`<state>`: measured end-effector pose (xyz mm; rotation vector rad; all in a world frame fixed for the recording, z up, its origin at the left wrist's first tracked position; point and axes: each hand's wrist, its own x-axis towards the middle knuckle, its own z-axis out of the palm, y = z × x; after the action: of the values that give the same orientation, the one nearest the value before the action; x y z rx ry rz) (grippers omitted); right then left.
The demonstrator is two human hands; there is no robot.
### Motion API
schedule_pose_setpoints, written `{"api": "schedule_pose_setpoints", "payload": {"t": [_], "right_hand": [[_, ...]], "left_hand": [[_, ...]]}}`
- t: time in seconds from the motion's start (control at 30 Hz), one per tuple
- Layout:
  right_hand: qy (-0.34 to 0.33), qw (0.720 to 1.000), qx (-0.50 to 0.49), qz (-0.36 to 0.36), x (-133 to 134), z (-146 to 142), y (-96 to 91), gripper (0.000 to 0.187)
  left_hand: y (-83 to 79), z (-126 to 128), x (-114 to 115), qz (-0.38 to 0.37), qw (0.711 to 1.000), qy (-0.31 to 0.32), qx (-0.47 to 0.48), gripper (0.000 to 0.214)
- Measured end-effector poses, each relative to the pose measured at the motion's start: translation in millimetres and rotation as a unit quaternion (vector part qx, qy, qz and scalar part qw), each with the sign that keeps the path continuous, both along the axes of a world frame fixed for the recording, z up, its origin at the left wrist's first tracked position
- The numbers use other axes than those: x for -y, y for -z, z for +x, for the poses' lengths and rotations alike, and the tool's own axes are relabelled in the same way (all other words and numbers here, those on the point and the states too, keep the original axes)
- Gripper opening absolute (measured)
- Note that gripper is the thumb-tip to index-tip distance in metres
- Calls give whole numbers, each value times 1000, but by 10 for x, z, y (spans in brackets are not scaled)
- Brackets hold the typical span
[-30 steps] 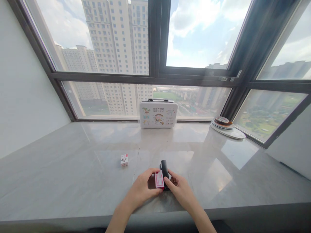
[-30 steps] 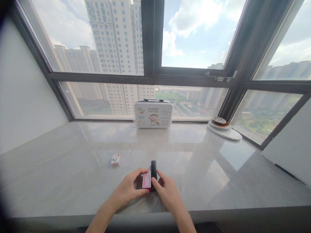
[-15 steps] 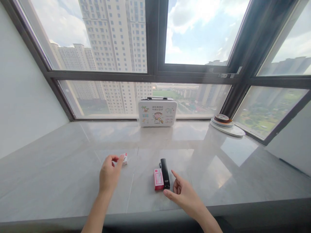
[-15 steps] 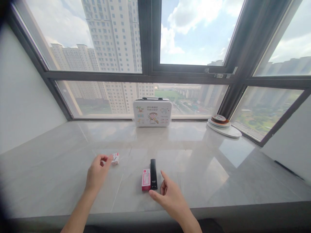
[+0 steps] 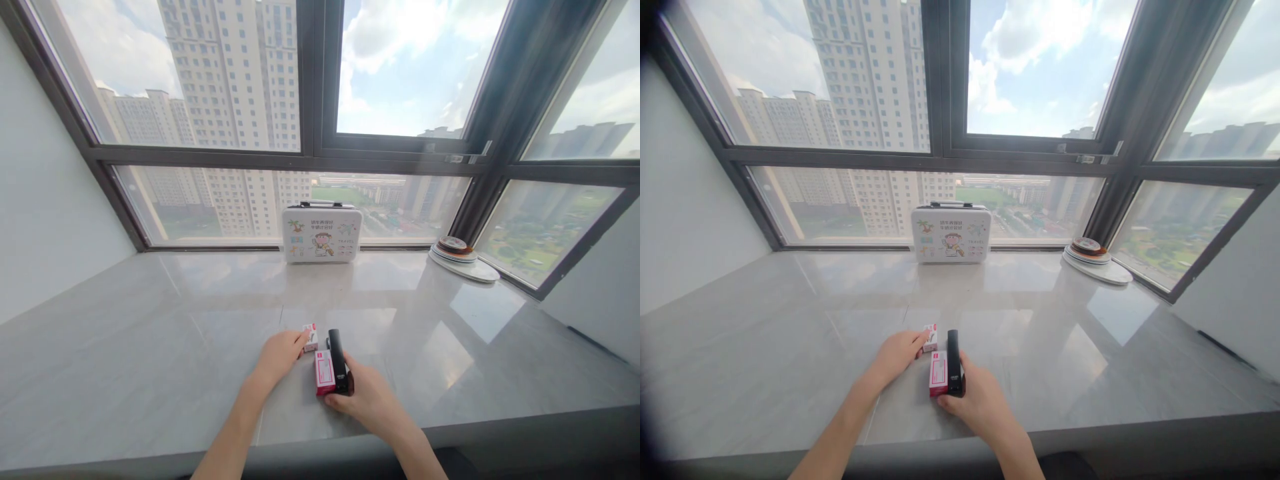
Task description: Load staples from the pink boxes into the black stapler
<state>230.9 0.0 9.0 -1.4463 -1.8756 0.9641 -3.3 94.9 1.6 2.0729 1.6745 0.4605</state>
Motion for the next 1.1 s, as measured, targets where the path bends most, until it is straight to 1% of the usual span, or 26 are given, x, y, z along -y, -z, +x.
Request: {"api": "schedule_pose_setpoints", "payload": {"t": [0.13,0.27,0.47,0.53,0.6,0.67,0.77,0.93,1.03,1.1], "right_hand": [[-4,1000,0,14,-33,-60,-21,61],[-13,1000,-11,15,-56,-73,-10,62],[-20,999,-25,-4,-103,-24,-12,53],[-23,999,-29,-13,-124,28,-2,49],[-24,999,-38,-24,-146,126,16,47],[-30,998,-52,-31,-170,289,38,45],[-35,997,-62,-31,-210,658,62,41],[-3,995,-68,-72,-272,1448,30,43],[37,993,-79,-75,-294,1878,-29,47],[64,992,-70,-84,-307,2112,-59,49]], "left_hand": [[-27,89,72,-43,997,56,22,72],[-90,93,82,-75,992,96,33,74],[-182,81,11,-143,981,130,35,79],[-187,121,-5,-159,977,137,35,80],[-171,220,-27,-168,975,143,34,80],[-133,393,-67,-170,974,149,32,80],[-63,792,-166,-157,975,156,26,79],[-10,1688,-349,-145,974,175,26,74],[-18,2213,-429,-154,969,189,30,69],[-28,2503,-471,-159,967,196,33,66]]}}
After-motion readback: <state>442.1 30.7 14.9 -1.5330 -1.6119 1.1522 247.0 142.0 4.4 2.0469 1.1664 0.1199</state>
